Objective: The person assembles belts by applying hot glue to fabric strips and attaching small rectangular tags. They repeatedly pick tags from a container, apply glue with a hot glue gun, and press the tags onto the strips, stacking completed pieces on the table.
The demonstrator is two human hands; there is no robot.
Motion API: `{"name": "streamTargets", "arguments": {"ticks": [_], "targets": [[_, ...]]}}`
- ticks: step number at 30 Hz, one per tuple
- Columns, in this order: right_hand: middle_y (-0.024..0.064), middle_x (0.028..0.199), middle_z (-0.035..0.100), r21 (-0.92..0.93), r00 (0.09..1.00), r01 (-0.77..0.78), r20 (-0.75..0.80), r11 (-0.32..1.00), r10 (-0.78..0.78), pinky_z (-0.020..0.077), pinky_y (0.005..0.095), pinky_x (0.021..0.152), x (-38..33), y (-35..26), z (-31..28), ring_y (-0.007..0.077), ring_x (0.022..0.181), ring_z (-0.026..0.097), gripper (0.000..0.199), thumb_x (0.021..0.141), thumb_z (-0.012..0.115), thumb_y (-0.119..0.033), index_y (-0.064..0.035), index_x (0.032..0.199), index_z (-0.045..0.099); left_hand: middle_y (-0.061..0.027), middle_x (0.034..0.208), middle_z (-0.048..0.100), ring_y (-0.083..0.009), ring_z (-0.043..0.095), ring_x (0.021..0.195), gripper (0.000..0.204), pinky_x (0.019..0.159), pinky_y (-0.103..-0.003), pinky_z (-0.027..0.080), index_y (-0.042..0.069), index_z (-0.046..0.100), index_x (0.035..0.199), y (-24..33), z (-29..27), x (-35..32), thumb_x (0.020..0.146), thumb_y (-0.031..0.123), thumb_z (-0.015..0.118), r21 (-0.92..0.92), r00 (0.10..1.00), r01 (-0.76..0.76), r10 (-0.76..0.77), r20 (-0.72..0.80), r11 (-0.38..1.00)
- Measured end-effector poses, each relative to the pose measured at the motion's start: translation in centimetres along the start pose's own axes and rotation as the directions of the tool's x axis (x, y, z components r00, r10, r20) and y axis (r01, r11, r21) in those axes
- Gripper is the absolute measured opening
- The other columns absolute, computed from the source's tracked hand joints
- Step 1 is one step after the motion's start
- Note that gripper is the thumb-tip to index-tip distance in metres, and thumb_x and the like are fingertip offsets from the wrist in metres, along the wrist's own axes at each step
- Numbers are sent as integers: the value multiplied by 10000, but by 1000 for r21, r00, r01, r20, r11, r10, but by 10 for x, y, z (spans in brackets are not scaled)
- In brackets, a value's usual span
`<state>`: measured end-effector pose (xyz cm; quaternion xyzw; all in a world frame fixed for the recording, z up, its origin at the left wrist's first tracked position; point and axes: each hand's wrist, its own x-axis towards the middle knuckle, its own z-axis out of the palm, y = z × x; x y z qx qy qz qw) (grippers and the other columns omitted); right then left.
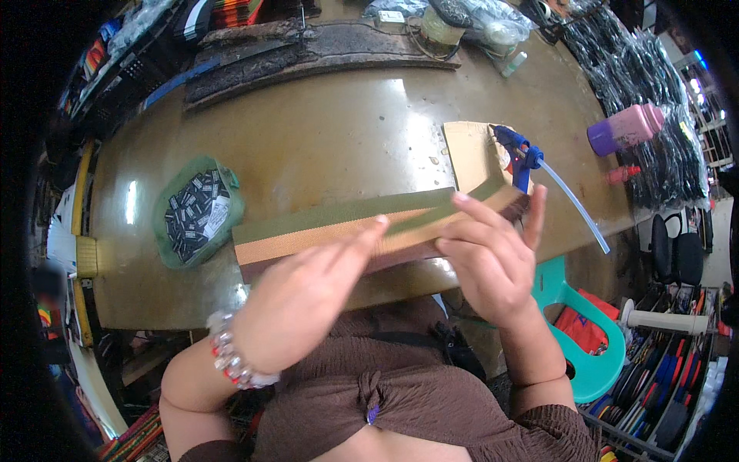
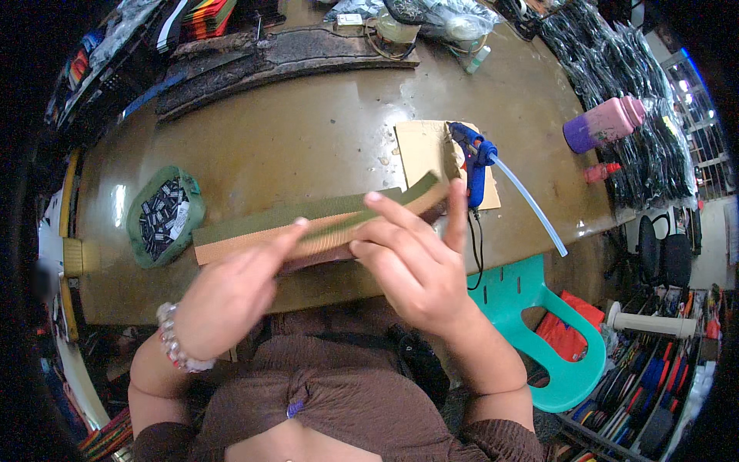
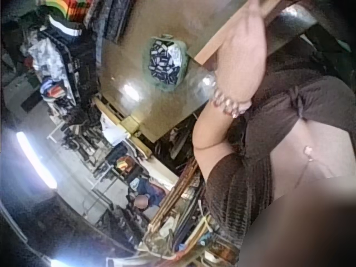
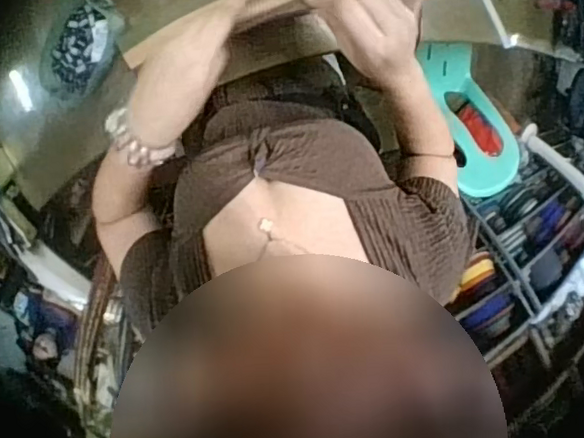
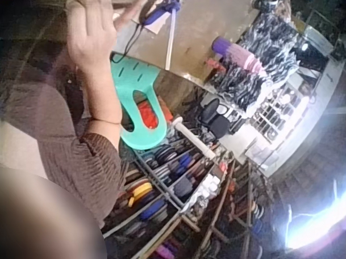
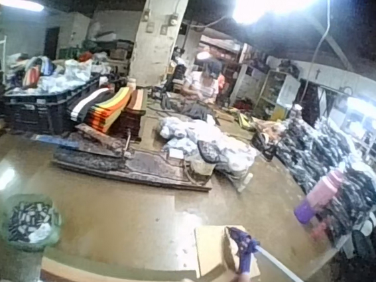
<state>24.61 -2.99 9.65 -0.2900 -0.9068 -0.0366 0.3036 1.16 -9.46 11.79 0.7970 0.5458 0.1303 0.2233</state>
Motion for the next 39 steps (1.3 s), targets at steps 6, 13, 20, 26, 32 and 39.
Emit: {"name": "streamTargets", "arguments": {"ticks": [6,13,20,26,32,39], "targets": [[38,1052,637,139,970,-12,243,990,-23,200,530,1121,-29,-1,49,210,1132,575,187,757,673,-82,-76,943,655,-97,1427,416,-327,338,1348,661,1113,-533,215,89,346,1424,-52,33,-20,846,285,601,371,995,-40,1,105,928],[101,1048,589,225,939,-281,-137,933,315,410,430,917,-71,23,54,285,984,564,310,687,707,-14,-69,986,642,-76,1423,427,-299,335,1355,770,1124,-512,187,94,341,1405,-85,68,-35,774,369,687,166,987,-45,70,-144,985],[130,1081,574,283,916,-375,-38,883,401,435,409,881,-78,24,68,302,997,555,197,691,628,13,-48,879,638,-73,1378,478,-283,376,1331,645,1116,-510,211,108,424,1354,-80,67,-31,792,304,673,191,978,-15,54,-202,982],[162,1045,597,388,873,-423,-67,819,483,449,382,875,-80,27,67,303,973,576,137,702,551,55,-12,814,593,-78,1366,487,-288,385,1325,592,1112,-513,222,101,477,1316,-78,65,-32,790,288,675,177,979,-11,47,-199,984],[104,851,577,594,615,-613,-56,521,787,457,268,718,-64,32,55,165,781,556,131,852,505,30,22,899,627,-107,1356,486,-319,366,1334,402,1120,-514,195,80,562,1239,-91,34,-49,847,152,613,232,802,204,-26,-596,951],[70,714,540,189,698,-716,199,672,688,447,283,548,-35,20,40,145,581,509,273,727,789,-170,-12,866,616,-98,1351,480,-339,400,1297,383,1100,-484,265,125,555,1271,-131,22,-68,892,69,542,251,812,423,-241,-532,871]]}}
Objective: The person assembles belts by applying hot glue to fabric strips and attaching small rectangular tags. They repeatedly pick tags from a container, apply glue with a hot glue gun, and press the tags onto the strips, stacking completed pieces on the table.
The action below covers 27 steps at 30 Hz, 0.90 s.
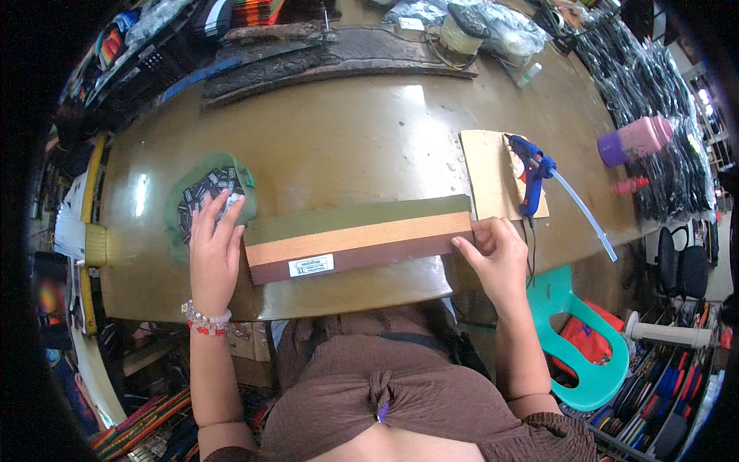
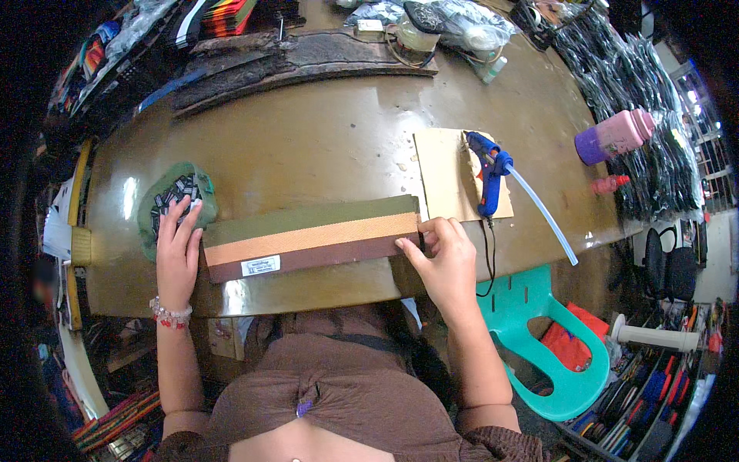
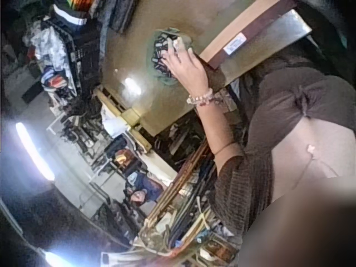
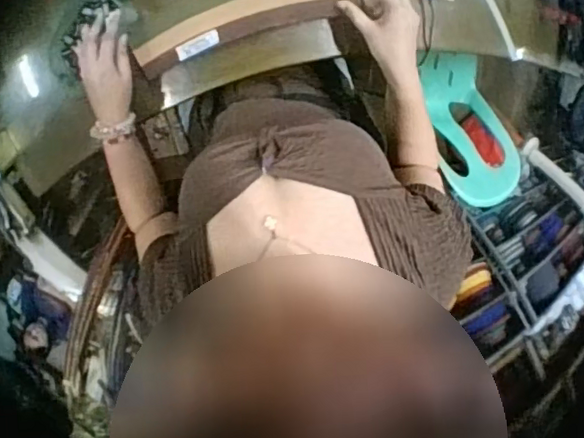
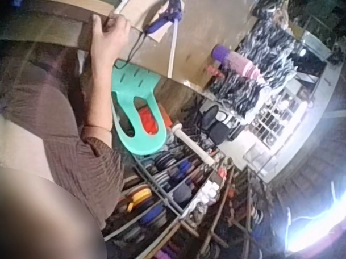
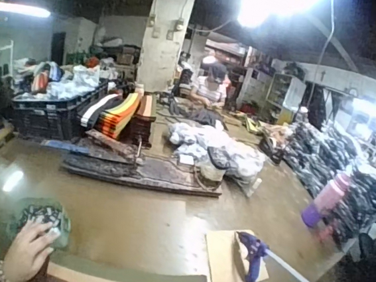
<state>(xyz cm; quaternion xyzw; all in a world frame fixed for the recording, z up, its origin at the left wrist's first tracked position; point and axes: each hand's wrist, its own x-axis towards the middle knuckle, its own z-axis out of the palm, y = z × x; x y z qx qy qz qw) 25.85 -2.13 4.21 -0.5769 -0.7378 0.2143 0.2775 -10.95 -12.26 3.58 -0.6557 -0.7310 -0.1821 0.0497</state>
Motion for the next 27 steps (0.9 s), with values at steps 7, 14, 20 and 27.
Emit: {"name": "streamTargets", "arguments": {"ticks": [7,14,20,27], "targets": [[77,759,593,293,981,-189,106,937,165,481,250,527,3,-13,2,107,571,562,185,837,675,-71,24,943,557,-137,1162,568,-313,533,1124,306,956,-396,421,67,629,1137,1,-9,-14,838,9,605,-114,970,-6,-22,-244,993],[87,893,632,838,991,-22,-52,545,120,557,256,573,51,-2,-6,144,663,648,248,931,542,-64,31,1160,540,-117,951,613,-264,592,891,199,803,-357,473,26,660,987,13,-13,-20,808,-42,603,-251,923,-30,-69,-378,968],[141,959,638,632,984,-151,19,760,180,544,295,649,98,8,32,203,717,660,363,917,576,-128,34,1236,520,-109,937,617,-263,595,886,215,792,-349,472,26,658,973,31,-2,-15,785,-64,608,-334,942,-102,-17,-335,937],[92,871,550,24,928,69,-367,997,-56,454,287,646,21,30,-2,177,758,530,174,812,710,-126,2,869,606,-92,948,619,-272,596,915,216,807,-372,477,37,661,950,45,8,-16,752,-48,644,-360,972,-166,90,-218,918]]}}
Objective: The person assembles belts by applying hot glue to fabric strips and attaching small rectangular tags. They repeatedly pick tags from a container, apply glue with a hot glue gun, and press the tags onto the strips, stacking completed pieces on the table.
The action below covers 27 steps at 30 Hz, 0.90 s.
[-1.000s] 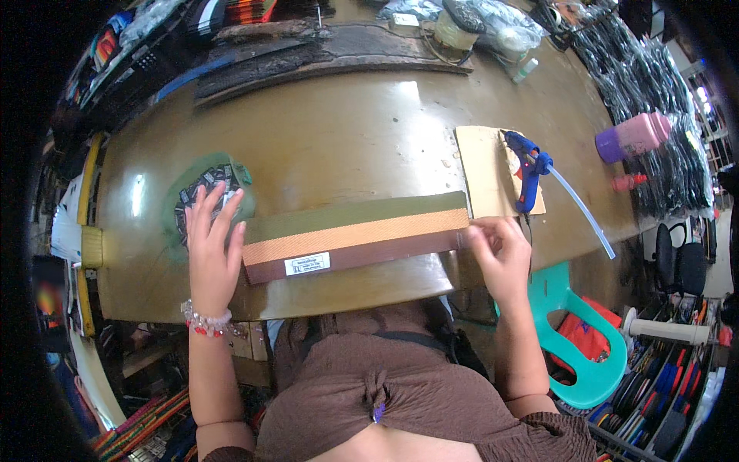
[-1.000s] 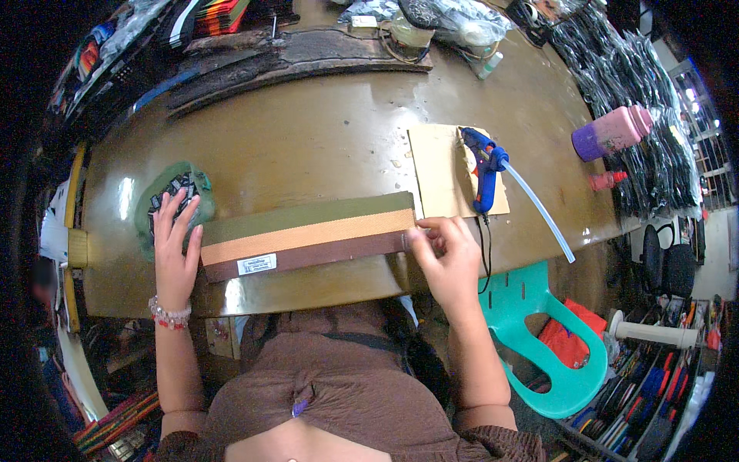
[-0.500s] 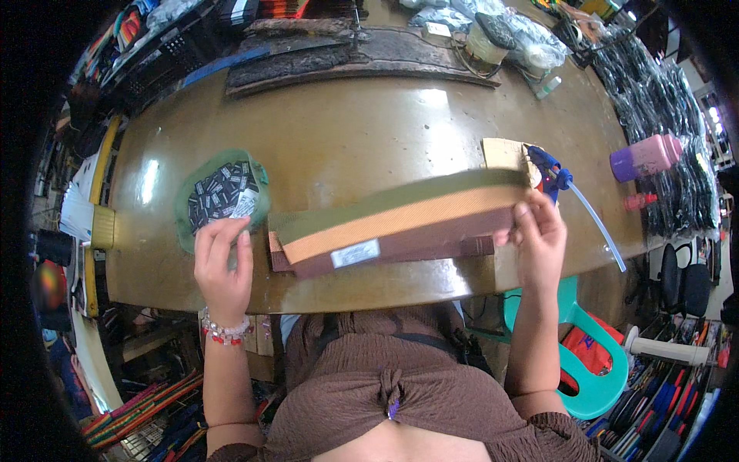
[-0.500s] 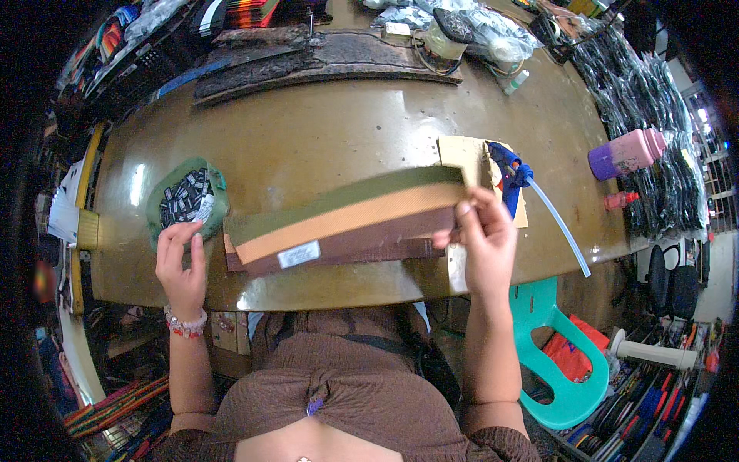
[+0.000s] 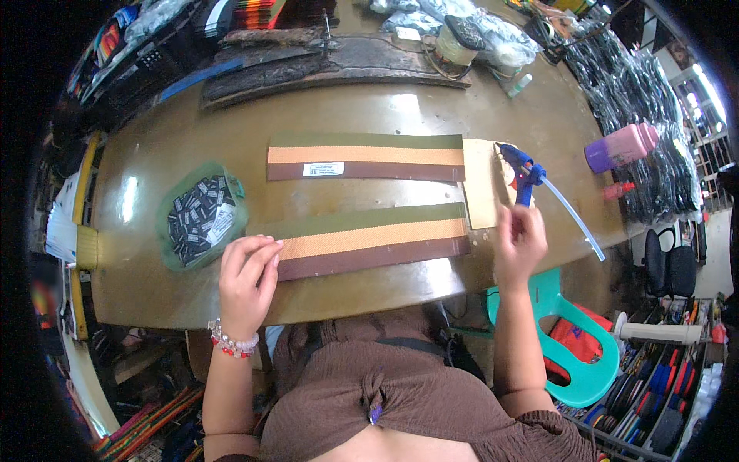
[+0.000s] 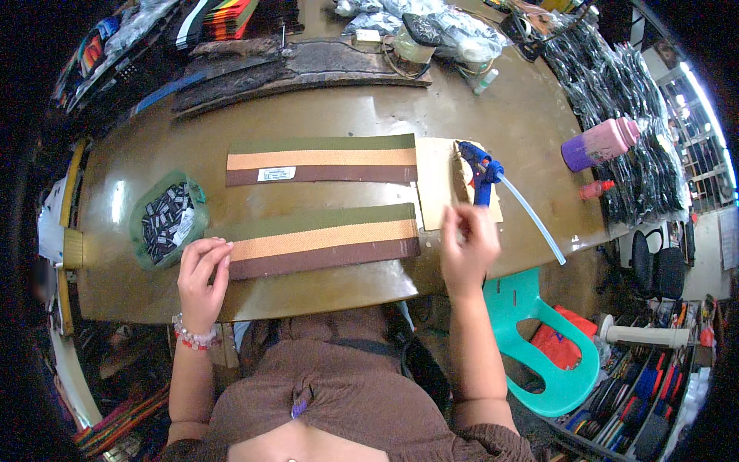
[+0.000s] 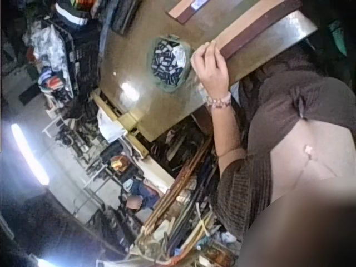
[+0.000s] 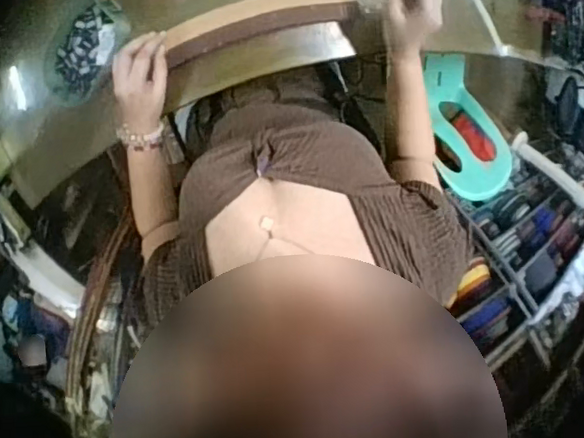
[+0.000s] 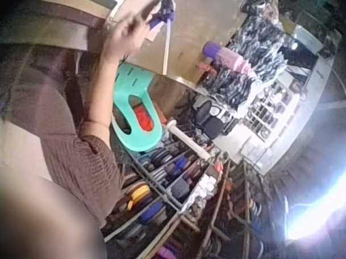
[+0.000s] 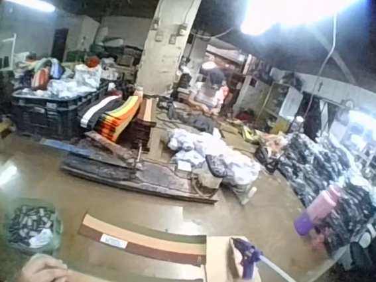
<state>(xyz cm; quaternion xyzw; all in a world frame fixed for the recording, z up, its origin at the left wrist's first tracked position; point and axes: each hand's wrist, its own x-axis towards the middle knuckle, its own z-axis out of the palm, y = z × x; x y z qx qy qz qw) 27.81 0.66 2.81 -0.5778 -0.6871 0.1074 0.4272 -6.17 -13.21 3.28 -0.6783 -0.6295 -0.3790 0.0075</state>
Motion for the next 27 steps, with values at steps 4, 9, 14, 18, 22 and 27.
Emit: {"name": "streamTargets", "arguments": {"ticks": [4,9,14,18,22,27], "targets": [[69,846,515,1,921,-168,-355,986,158,436,306,685,14,42,-14,174,754,477,378,759,782,-204,25,939,541,-83,953,619,-275,596,928,202,813,-382,479,49,665,927,15,11,7,738,-22,672,-84,998,-52,55,34,995],[222,868,642,-186,977,-122,149,975,151,492,412,739,77,52,-8,322,847,653,336,854,662,-236,-9,1076,552,-62,1000,607,-257,578,941,204,817,-371,467,73,650,969,31,41,22,767,78,681,-206,973,-129,165,164,970],[218,815,661,-640,886,79,397,765,241,499,452,733,145,7,-33,386,849,645,478,861,593,-487,-34,1015,614,-40,1018,596,-244,556,967,192,821,-372,453,91,643,976,31,54,20,792,142,668,-154,962,-138,170,216,978],[189,829,664,-643,842,444,538,624,-45,501,458,691,138,-38,-36,359,826,652,359,836,637,-423,-68,891,643,-32,1037,590,-242,547,987,210,840,-376,444,101,643,977,28,56,17,792,195,678,-162,960,-117,153,232,980],[173,747,639,-101,728,339,658,936,-193,500,432,615,60,-71,-36,344,701,633,293,755,737,-332,-69,832,633,-27,1065,580,-240,541,1002,249,850,-381,440,110,637,990,28,56,16,783,238,690,-154,959,-111,146,241,982],[100,667,497,-86,722,327,666,941,-190,439,363,568,8,-74,-43,273,612,531,343,623,827,-300,-56,773,637,-27,1074,576,-244,539,1008,288,861,-386,439,117,629,1015,29,57,18,775,262,695,-134,954,-118,149,258,984]]}}
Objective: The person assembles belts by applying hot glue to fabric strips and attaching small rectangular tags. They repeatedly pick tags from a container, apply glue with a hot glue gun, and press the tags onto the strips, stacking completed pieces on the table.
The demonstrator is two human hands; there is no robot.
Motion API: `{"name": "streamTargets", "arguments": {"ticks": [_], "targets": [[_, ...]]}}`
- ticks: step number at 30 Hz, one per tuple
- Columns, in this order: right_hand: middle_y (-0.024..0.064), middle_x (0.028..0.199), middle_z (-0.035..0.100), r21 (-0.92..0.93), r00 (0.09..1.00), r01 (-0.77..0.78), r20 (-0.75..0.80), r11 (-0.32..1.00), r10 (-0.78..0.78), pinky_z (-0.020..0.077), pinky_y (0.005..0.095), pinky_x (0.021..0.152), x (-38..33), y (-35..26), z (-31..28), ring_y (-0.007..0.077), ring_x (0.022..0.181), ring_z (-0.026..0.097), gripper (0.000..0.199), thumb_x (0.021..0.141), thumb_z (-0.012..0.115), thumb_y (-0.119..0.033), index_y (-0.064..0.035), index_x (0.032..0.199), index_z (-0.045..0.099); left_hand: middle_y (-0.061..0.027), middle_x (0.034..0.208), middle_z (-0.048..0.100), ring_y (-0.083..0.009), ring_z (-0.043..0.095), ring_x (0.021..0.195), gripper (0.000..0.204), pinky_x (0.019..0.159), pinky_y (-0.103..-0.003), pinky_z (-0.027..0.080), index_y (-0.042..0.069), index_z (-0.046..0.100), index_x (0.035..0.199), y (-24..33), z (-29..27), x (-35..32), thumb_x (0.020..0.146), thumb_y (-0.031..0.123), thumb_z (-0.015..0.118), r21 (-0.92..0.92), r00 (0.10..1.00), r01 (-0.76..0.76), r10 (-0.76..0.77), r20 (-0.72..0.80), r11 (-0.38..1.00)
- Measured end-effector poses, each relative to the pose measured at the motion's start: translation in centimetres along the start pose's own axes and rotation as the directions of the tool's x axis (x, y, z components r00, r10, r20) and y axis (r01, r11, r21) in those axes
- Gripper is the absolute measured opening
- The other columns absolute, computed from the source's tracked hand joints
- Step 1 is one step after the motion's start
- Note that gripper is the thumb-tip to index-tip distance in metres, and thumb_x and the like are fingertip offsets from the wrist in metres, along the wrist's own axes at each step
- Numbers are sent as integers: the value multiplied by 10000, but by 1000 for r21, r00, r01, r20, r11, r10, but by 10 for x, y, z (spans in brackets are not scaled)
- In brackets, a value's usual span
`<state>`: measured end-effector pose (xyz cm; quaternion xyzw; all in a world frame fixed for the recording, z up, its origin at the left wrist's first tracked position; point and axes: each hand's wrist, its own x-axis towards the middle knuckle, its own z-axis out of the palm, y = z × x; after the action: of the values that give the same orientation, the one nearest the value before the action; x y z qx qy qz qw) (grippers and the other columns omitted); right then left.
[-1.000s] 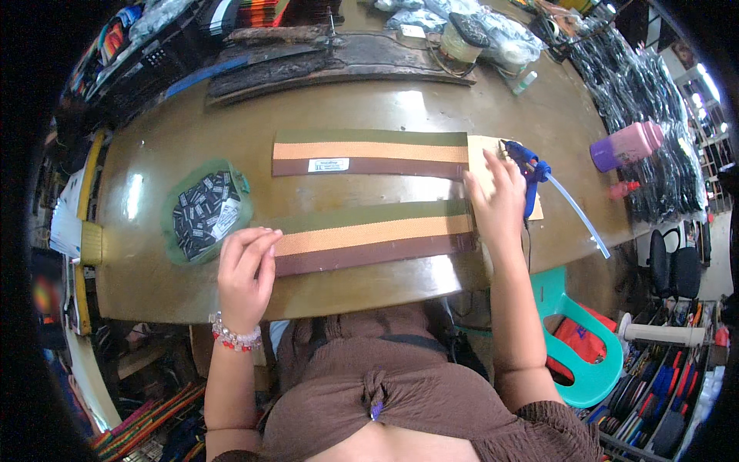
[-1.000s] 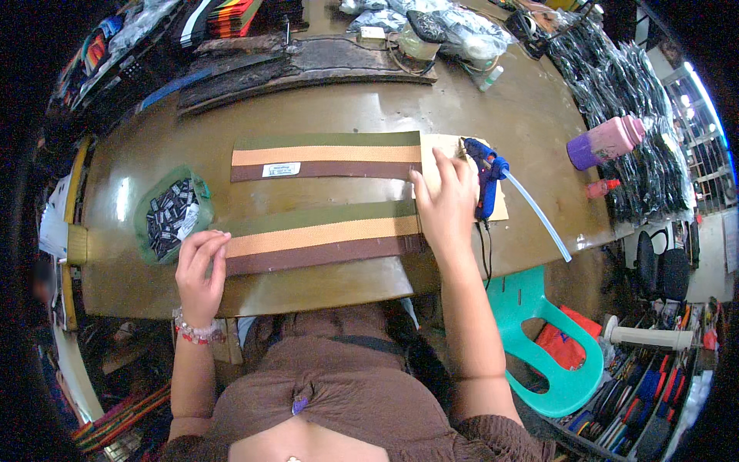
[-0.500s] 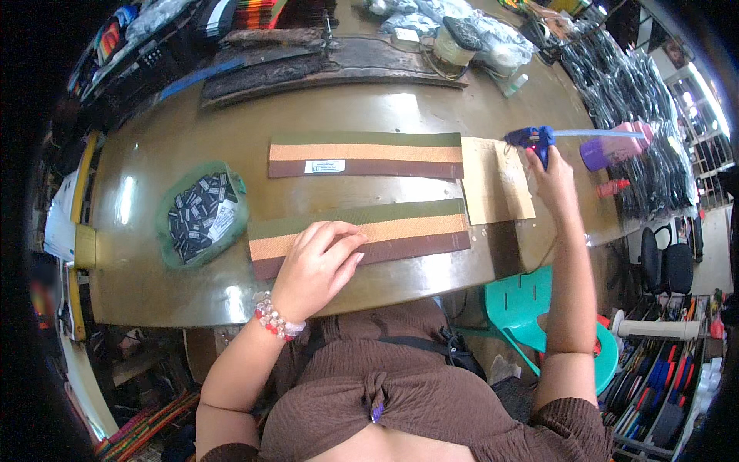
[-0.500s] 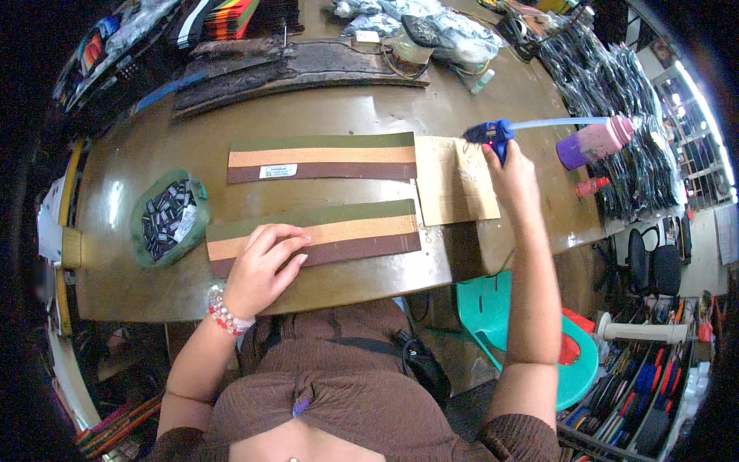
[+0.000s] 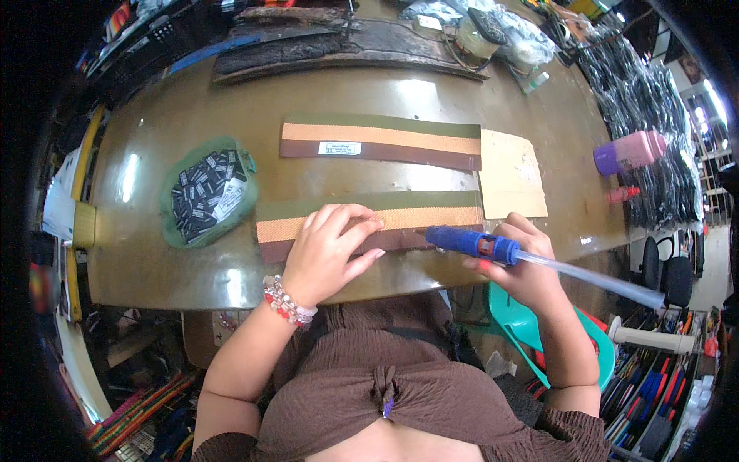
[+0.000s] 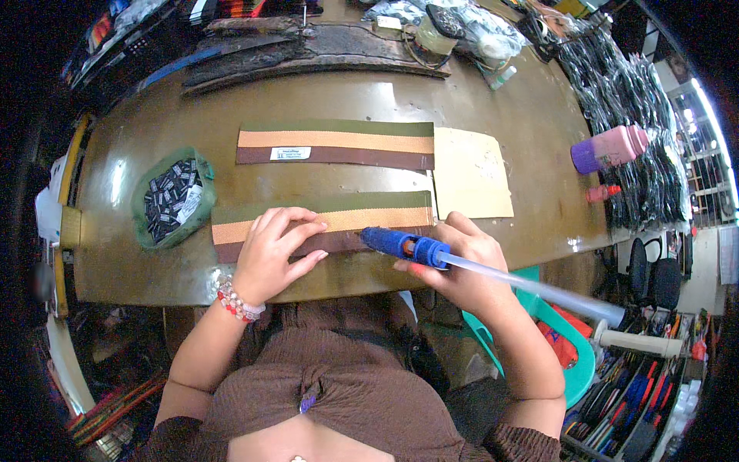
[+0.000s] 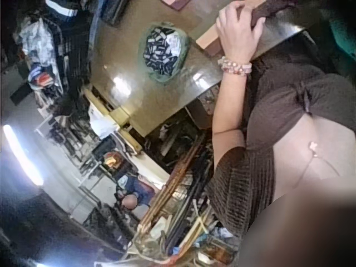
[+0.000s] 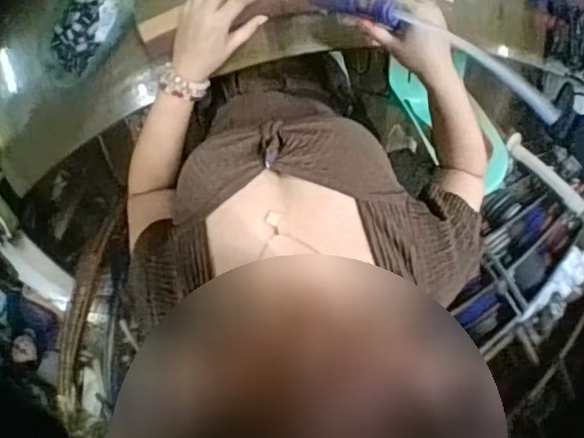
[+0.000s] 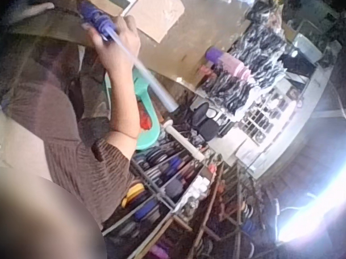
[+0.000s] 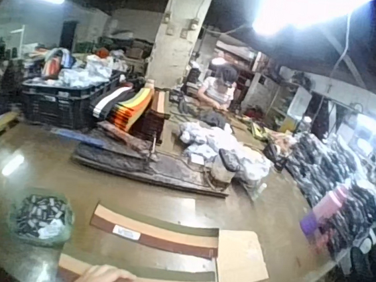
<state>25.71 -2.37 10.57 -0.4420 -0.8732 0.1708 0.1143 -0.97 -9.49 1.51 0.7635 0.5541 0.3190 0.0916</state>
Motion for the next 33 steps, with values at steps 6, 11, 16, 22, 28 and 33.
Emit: {"name": "streamTargets", "arguments": {"ticks": [6,11,16,22,28,33], "targets": [[97,734,520,-98,999,-3,32,995,6,494,396,570,-1,1,9,284,618,579,433,687,758,-481,-74,735,616,-26,1075,576,-244,539,1005,311,860,-385,441,120,627,1028,0,0,0,766,271,701,5,1000,-4,4,-6,1000],[100,723,512,-228,996,-63,49,972,75,493,395,581,2,-7,0,285,648,590,366,669,788,-407,-77,745,650,-25,1078,576,-245,538,1006,317,862,-388,440,123,627,1036,0,1,-1,766,271,702,-1,1000,10,-10,-1,1000],[121,757,548,-323,988,-25,136,946,72,497,409,613,-1,-14,-21,334,685,604,385,680,789,-371,-44,809,634,-25,1069,584,-245,544,1005,304,859,-389,441,124,640,1019,2,0,0,759,266,708,15,1000,25,-25,-1,1000],[45,785,639,189,860,-370,-301,910,412,462,286,674,38,55,-17,114,698,546,273,816,701,-205,15,971,655,-27,1066,588,-245,548,1005,303,859,-391,441,123,647,1013,3,-1,1,752,262,713,4,1000,26,-26,1,1000],[146,821,682,337,634,-503,-482,796,604,462,394,810,54,131,56,293,822,650,420,847,636,-444,-54,996,679,-34,1056,587,-250,548,999,310,852,-390,444,108,638,1023,2,-2,2,758,251,712,6,1000,-4,4,-2,1000],[168,1093,614,42,626,-664,-515,747,585,436,412,918,34,127,50,318,1020,599,509,823,643,-499,-91,1125,613,-53,1029,589,-265,564,947,235,817,-385,473,82,645,985,9,-19,-1,782,188,698,-102,996,-34,25,-86,994]]}}
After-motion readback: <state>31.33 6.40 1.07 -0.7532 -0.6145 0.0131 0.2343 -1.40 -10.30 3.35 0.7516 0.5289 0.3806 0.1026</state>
